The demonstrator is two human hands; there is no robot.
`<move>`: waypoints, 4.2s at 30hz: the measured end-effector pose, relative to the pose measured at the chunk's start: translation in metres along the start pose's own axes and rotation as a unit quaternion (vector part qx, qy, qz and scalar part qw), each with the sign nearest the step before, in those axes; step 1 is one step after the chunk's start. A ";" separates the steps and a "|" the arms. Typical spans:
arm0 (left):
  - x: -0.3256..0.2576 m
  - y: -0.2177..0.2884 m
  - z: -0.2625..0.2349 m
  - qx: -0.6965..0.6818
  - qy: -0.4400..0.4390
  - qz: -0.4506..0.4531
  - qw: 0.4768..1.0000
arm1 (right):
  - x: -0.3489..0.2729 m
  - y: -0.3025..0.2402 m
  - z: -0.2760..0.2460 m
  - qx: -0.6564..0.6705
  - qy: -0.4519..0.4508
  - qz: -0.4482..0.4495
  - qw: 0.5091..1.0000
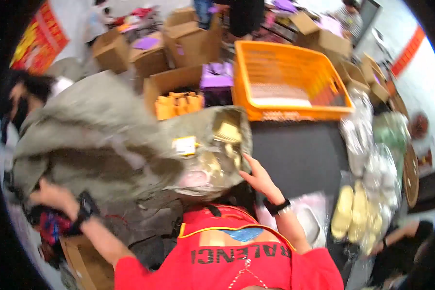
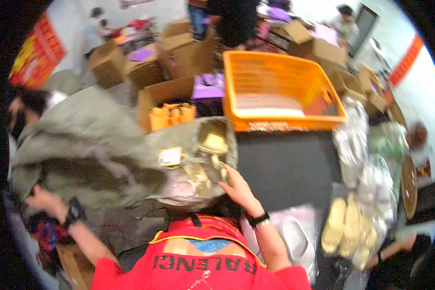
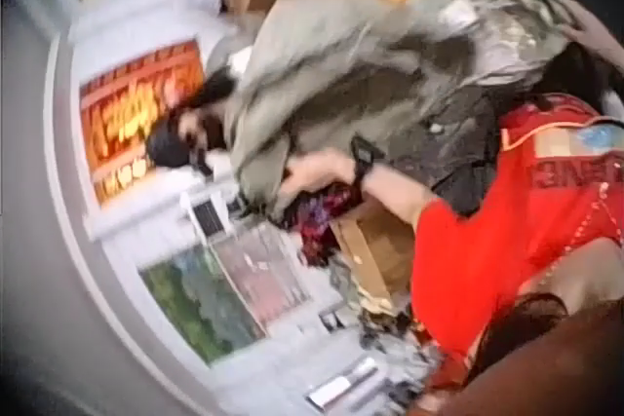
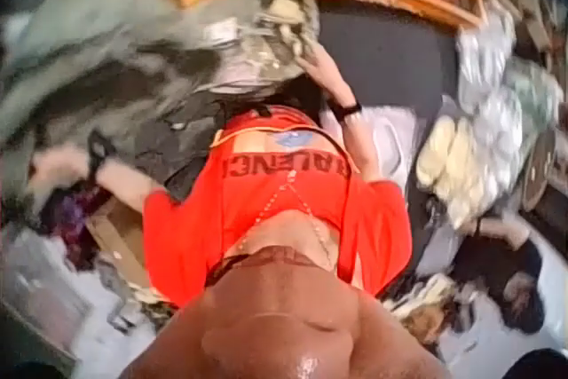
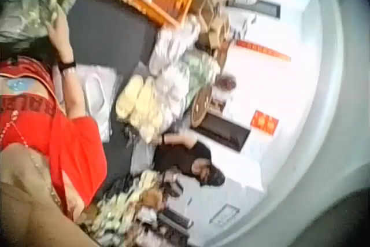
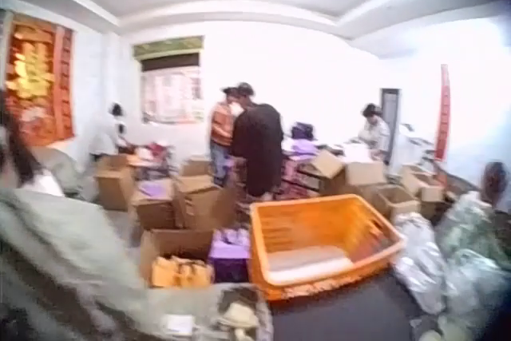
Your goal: Packing finished slippers and sandals into plastic bags for shipping.
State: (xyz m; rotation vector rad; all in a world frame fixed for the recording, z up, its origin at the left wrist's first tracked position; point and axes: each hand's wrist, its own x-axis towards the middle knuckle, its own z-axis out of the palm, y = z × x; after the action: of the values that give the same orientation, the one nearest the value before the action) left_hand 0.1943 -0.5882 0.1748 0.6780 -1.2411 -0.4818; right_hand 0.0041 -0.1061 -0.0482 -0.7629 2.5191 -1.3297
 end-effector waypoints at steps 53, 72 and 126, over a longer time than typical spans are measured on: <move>-0.288 -0.124 0.223 0.101 -0.601 0.154 0.778 | -0.063 0.016 0.088 -0.188 0.314 0.194 0.910; -0.372 -0.055 0.049 -0.132 -0.835 0.417 0.333 | -0.158 -0.024 0.124 -0.215 0.101 0.068 0.969; -0.590 0.270 0.022 -0.379 -0.920 0.076 0.057 | -0.382 -0.053 0.092 0.009 0.600 0.460 0.654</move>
State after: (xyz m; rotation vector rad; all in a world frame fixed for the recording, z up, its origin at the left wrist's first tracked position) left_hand 0.0086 -0.0051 -0.0418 -2.0675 -2.6516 -1.8627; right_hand 0.3833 0.0040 -0.0843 1.8387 2.7184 -1.5375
